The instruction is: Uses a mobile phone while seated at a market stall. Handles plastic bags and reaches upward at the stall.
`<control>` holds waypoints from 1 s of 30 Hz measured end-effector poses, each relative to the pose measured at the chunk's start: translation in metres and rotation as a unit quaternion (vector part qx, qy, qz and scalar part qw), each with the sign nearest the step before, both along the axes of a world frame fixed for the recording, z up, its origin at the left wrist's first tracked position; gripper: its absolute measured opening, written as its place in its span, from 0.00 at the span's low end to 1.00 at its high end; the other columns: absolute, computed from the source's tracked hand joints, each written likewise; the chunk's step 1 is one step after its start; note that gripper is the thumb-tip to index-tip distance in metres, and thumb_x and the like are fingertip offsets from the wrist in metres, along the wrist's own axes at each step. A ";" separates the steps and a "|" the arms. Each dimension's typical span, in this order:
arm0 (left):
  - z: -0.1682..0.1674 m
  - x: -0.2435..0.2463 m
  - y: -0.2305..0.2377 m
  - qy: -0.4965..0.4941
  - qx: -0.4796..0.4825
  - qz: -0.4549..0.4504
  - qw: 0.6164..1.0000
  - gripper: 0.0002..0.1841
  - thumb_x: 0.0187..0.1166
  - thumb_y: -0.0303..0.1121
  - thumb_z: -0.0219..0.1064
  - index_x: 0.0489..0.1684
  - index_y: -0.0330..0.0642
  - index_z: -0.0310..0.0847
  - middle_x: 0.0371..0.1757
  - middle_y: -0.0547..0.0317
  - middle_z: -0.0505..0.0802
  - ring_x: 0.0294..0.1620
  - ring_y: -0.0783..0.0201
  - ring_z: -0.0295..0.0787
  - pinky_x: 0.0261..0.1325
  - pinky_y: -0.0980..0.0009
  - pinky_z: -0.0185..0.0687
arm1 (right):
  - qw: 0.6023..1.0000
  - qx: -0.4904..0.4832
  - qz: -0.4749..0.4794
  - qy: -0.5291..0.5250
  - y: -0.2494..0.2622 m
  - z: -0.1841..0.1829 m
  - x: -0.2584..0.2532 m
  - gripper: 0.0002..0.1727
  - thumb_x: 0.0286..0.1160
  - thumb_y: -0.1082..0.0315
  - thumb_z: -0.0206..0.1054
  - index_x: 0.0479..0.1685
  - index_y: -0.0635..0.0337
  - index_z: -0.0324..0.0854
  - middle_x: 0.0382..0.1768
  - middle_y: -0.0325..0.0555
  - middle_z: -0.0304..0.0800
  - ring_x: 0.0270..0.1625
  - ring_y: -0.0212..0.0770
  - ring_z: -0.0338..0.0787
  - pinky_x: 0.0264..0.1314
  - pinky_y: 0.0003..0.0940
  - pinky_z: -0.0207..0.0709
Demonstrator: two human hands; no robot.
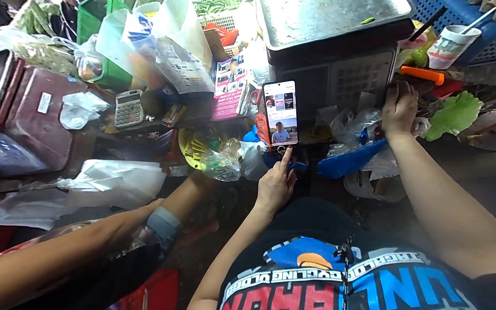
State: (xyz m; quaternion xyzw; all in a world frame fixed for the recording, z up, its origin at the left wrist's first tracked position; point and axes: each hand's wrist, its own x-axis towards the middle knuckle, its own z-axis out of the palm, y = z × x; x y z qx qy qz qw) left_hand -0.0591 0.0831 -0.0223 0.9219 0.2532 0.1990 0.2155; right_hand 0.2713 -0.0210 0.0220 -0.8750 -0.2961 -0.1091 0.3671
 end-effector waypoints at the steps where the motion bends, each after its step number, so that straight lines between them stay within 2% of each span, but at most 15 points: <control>1: 0.000 0.000 0.000 -0.003 0.001 0.001 1.000 0.30 0.83 0.36 0.62 0.86 0.39 0.69 0.36 0.49 0.92 0.32 0.52 0.91 0.37 0.55 0.88 | 1.000 0.000 0.000 0.001 0.000 0.000 0.000 0.32 0.95 0.52 0.37 0.68 0.67 0.80 0.67 0.68 0.84 0.76 0.64 0.78 0.81 0.58 0.61; 6: -0.001 -0.002 0.002 -0.056 0.037 0.022 0.997 0.31 0.78 0.34 0.66 0.83 0.35 0.71 0.31 0.53 0.92 0.29 0.55 0.90 0.36 0.58 0.89 | 1.000 0.003 -0.004 0.000 0.001 0.000 0.000 0.31 0.95 0.52 0.37 0.68 0.65 0.81 0.68 0.65 0.85 0.77 0.61 0.79 0.82 0.57 0.61; 10: 0.006 -0.011 0.014 -0.102 0.059 0.089 0.989 0.28 0.79 0.35 0.66 0.80 0.34 0.74 0.29 0.55 0.91 0.29 0.58 0.89 0.36 0.59 0.88 | 1.000 0.001 -0.003 -0.001 0.001 0.000 -0.001 0.32 0.95 0.52 0.37 0.68 0.66 0.81 0.67 0.66 0.86 0.76 0.61 0.79 0.83 0.55 0.61; 11: 0.010 -0.017 0.019 -0.104 0.054 0.114 0.987 0.28 0.79 0.35 0.65 0.79 0.34 0.75 0.33 0.52 0.92 0.32 0.56 0.90 0.39 0.57 0.88 | 1.000 -0.001 0.002 -0.002 0.000 0.000 0.000 0.32 0.95 0.51 0.38 0.69 0.67 0.80 0.67 0.67 0.85 0.77 0.63 0.79 0.83 0.57 0.61; 13: 0.021 -0.034 0.034 -0.097 0.039 0.167 0.980 0.28 0.81 0.37 0.65 0.79 0.33 0.74 0.48 0.42 0.92 0.47 0.48 0.91 0.51 0.50 0.87 | 1.000 0.000 0.007 -0.004 -0.001 0.000 -0.001 0.32 0.95 0.52 0.38 0.69 0.68 0.80 0.67 0.68 0.85 0.77 0.64 0.79 0.83 0.58 0.61; 15: 0.028 -0.054 0.051 -0.079 0.040 0.229 0.970 0.30 0.80 0.39 0.66 0.80 0.34 0.71 0.63 0.35 0.88 0.62 0.40 0.86 0.65 0.44 0.81 | 1.000 0.004 0.006 -0.008 0.000 0.001 -0.001 0.32 0.95 0.52 0.39 0.69 0.68 0.80 0.67 0.68 0.86 0.76 0.63 0.80 0.83 0.57 0.61; 16: 0.029 -0.064 0.060 -0.070 0.051 0.262 0.961 0.31 0.79 0.40 0.66 0.81 0.36 0.72 0.67 0.33 0.85 0.67 0.37 0.83 0.70 0.41 0.76 | 1.000 0.005 0.006 -0.008 0.000 0.001 -0.001 0.31 0.95 0.52 0.38 0.69 0.68 0.80 0.67 0.68 0.85 0.76 0.63 0.79 0.83 0.56 0.61; 19: 0.018 -0.090 0.082 -0.024 0.069 0.341 0.937 0.34 0.72 0.41 0.70 0.82 0.43 0.72 0.74 0.30 0.77 0.75 0.29 0.72 0.75 0.36 0.66 | 1.000 0.003 0.009 -0.010 0.000 -0.001 0.000 0.31 0.95 0.53 0.38 0.69 0.68 0.80 0.67 0.68 0.85 0.77 0.62 0.79 0.83 0.57 0.61; 22: 0.003 -0.110 0.098 0.043 0.027 0.383 0.922 0.39 0.72 0.40 0.72 0.88 0.43 0.64 0.80 0.27 0.72 0.80 0.25 0.66 0.77 0.33 0.63 | 1.000 0.006 0.008 -0.015 0.000 -0.002 0.000 0.31 0.95 0.53 0.38 0.69 0.68 0.80 0.67 0.67 0.85 0.77 0.62 0.79 0.83 0.55 0.61; 25: -0.005 -0.117 0.111 0.084 -0.053 0.397 0.913 0.42 0.78 0.42 0.71 0.93 0.41 0.55 0.81 0.26 0.72 0.80 0.28 0.68 0.80 0.36 0.62 | 1.000 0.007 0.005 -0.014 0.000 -0.001 -0.001 0.31 0.95 0.53 0.38 0.68 0.68 0.80 0.66 0.68 0.86 0.76 0.62 0.80 0.83 0.54 0.62; 27: -0.008 -0.117 0.120 0.097 -0.129 0.391 0.906 0.41 0.82 0.43 0.68 0.94 0.40 0.51 0.78 0.29 0.77 0.79 0.32 0.74 0.81 0.37 0.64 | 1.000 0.005 0.004 -0.010 0.001 0.001 -0.002 0.31 0.95 0.52 0.38 0.68 0.68 0.80 0.67 0.68 0.85 0.76 0.62 0.80 0.83 0.55 0.62; 29: -0.013 -0.115 0.130 0.096 -0.176 0.386 0.900 0.36 0.85 0.41 0.65 0.91 0.39 0.56 0.70 0.34 0.87 0.73 0.37 0.82 0.78 0.39 0.69 | 1.000 0.000 0.000 -0.010 0.001 0.000 -0.001 0.31 0.95 0.53 0.38 0.69 0.68 0.80 0.67 0.68 0.85 0.77 0.62 0.79 0.83 0.55 0.61; 30: -0.017 -0.113 0.135 0.093 -0.183 0.385 0.900 0.31 0.86 0.40 0.64 0.88 0.38 0.63 0.65 0.36 0.90 0.70 0.39 0.85 0.77 0.39 0.71 | 1.000 0.000 0.000 -0.009 0.001 0.000 -0.001 0.31 0.95 0.53 0.38 0.69 0.68 0.80 0.68 0.68 0.85 0.77 0.63 0.79 0.83 0.56 0.61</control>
